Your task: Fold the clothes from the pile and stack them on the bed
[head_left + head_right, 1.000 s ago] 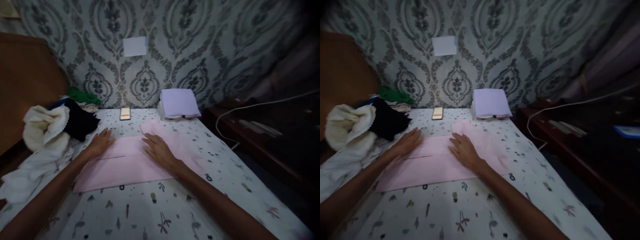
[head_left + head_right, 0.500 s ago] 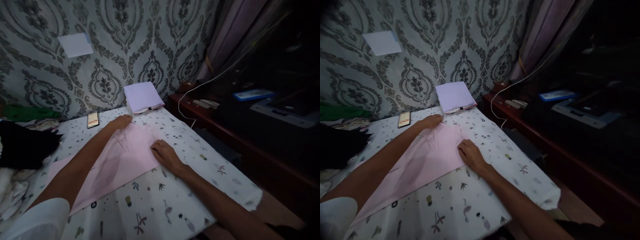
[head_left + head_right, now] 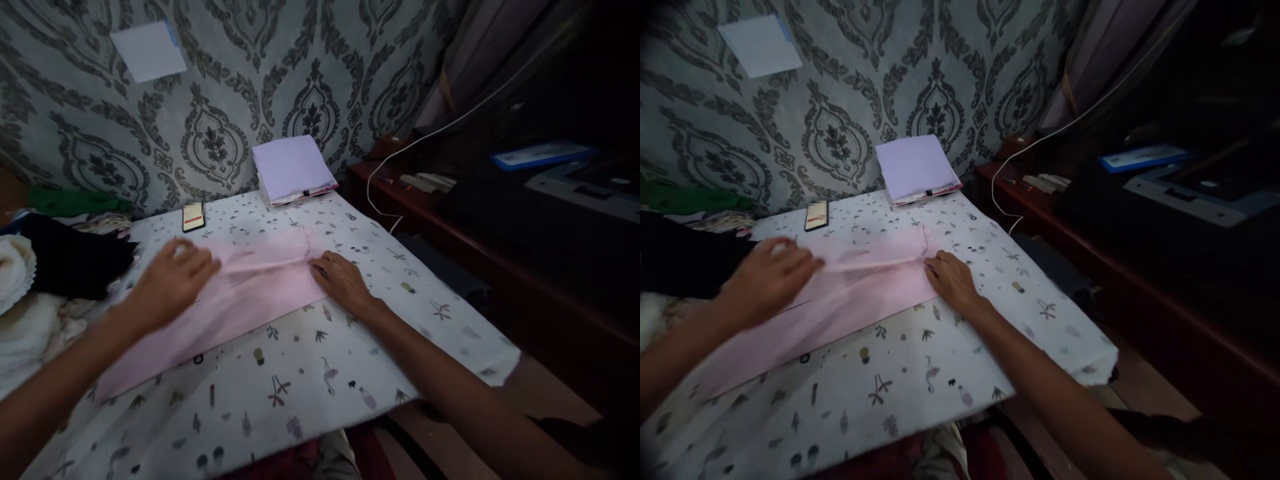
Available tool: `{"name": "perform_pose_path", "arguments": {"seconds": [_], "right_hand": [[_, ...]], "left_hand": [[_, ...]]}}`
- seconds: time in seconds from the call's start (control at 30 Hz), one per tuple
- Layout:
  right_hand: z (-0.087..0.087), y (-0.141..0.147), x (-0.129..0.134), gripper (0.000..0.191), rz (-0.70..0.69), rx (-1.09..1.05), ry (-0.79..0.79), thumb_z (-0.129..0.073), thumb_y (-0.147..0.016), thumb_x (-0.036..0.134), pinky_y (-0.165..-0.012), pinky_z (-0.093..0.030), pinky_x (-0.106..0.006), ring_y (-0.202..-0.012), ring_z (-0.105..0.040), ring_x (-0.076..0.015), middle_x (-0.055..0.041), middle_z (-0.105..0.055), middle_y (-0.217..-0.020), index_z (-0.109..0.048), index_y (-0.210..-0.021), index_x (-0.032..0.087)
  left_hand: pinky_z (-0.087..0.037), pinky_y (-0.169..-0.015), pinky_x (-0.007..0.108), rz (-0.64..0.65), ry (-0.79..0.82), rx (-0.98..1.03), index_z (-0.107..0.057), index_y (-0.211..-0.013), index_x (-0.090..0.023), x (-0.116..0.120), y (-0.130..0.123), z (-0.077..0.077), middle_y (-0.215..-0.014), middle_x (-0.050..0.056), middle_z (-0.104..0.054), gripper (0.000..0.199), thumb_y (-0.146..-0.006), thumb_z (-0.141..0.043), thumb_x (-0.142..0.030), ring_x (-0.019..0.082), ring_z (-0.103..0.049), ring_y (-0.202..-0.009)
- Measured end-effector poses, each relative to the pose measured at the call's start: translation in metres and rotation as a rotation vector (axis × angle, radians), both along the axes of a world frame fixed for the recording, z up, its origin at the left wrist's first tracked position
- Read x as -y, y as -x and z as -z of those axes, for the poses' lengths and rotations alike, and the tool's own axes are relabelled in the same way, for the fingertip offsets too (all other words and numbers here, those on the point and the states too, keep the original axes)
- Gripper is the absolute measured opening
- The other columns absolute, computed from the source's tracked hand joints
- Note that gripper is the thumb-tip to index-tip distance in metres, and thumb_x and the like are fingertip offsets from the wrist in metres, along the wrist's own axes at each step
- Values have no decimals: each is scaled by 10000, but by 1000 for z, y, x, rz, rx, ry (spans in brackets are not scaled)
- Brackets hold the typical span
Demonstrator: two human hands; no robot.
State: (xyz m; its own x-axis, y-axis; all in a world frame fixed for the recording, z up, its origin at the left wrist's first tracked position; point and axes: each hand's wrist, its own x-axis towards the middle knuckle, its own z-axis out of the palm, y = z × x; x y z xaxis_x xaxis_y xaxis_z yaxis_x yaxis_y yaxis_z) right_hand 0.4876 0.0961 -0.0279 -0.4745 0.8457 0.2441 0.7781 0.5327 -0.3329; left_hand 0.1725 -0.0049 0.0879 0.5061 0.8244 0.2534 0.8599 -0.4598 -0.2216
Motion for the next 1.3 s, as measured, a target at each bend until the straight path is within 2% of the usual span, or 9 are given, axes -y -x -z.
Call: {"name": "perform_pose_path", "arguments": {"seconds": [0.1,0.23,0.33,0.5,0.63,0.73,0.83,1.13,1.3], "right_hand": [[-2,1,1,268,2,-18,25,-454,-971,266,-703,-455,-314,-892,-620,-210,-63,-664,-969,-710,-1036,222],[-4,3,2,221,15,-57,45,-484,-950,276,-731,-460,-327,-872,-628,-210,-57,-681,-973,-692,-998,220],[-4,6,2,155,51,-79,45,-528,-916,276,-714,-457,-324,-835,-632,-210,-46,-700,-943,-648,-995,218],[-3,11,0,285,23,34,-42,-460,-946,228,-648,-415,-299,-853,-641,-219,-50,-710,-958,-628,-1175,241],[-1,11,-2,252,6,64,-85,-465,-948,218,-644,-401,-284,-813,-645,-197,-50,-706,-985,-691,-1060,232],[0,10,-2,223,34,48,-90,-490,-930,203,-630,-383,-274,-794,-642,-187,-46,-709,-988,-695,-1015,217],[0,8,0,210,25,56,-84,-485,-926,195,-616,-360,-270,-787,-634,-182,-45,-707,-974,-688,-978,210],[-2,2,-1,178,31,94,-28,-475,-902,164,-610,-338,-257,-751,-596,-163,-39,-682,-935,-648,-902,206],[-3,3,0,171,39,73,-25,-479,-893,158,-620,-353,-260,-762,-599,-168,-42,-682,-935,-642,-909,205]], "left_hand": [[-466,-927,439,54,61,-28,-644,-1035,-258,58,0,51,-953,58,-661,426,-857,-370,15,224,-623,-865],[-486,-839,398,-4,40,-104,-656,-1008,-220,80,-2,93,-919,69,-674,401,-871,-373,28,214,-627,-823],[-478,-804,379,-87,64,-17,-655,-962,-219,80,-3,90,-910,70,-681,339,-934,-366,-44,210,-628,-819],[-473,-755,340,-141,312,390,-640,-1026,-215,64,-2,63,-962,65,-691,229,-977,-431,-292,211,-628,-860],[-463,-739,305,-303,333,726,-638,-1023,-202,-1,1,60,-1018,66,-686,293,-951,-405,-365,205,-616,-890],[-438,-745,324,-435,365,744,-638,-816,-191,-57,0,73,-875,56,-669,205,-850,-492,-331,218,-587,-831],[-403,-662,296,-464,432,776,-593,-687,-193,-87,-2,86,-699,9,-606,110,-736,-574,-289,188,-546,-702],[-337,-557,252,-526,447,897,-558,-687,-187,-91,8,95,-594,-27,-525,136,-747,-522,-304,135,-471,-586],[-307,-521,242,-513,489,931,-607,-838,-193,-89,15,92,-571,-47,-503,215,-781,-544,-390,129,-451,-541]]}}
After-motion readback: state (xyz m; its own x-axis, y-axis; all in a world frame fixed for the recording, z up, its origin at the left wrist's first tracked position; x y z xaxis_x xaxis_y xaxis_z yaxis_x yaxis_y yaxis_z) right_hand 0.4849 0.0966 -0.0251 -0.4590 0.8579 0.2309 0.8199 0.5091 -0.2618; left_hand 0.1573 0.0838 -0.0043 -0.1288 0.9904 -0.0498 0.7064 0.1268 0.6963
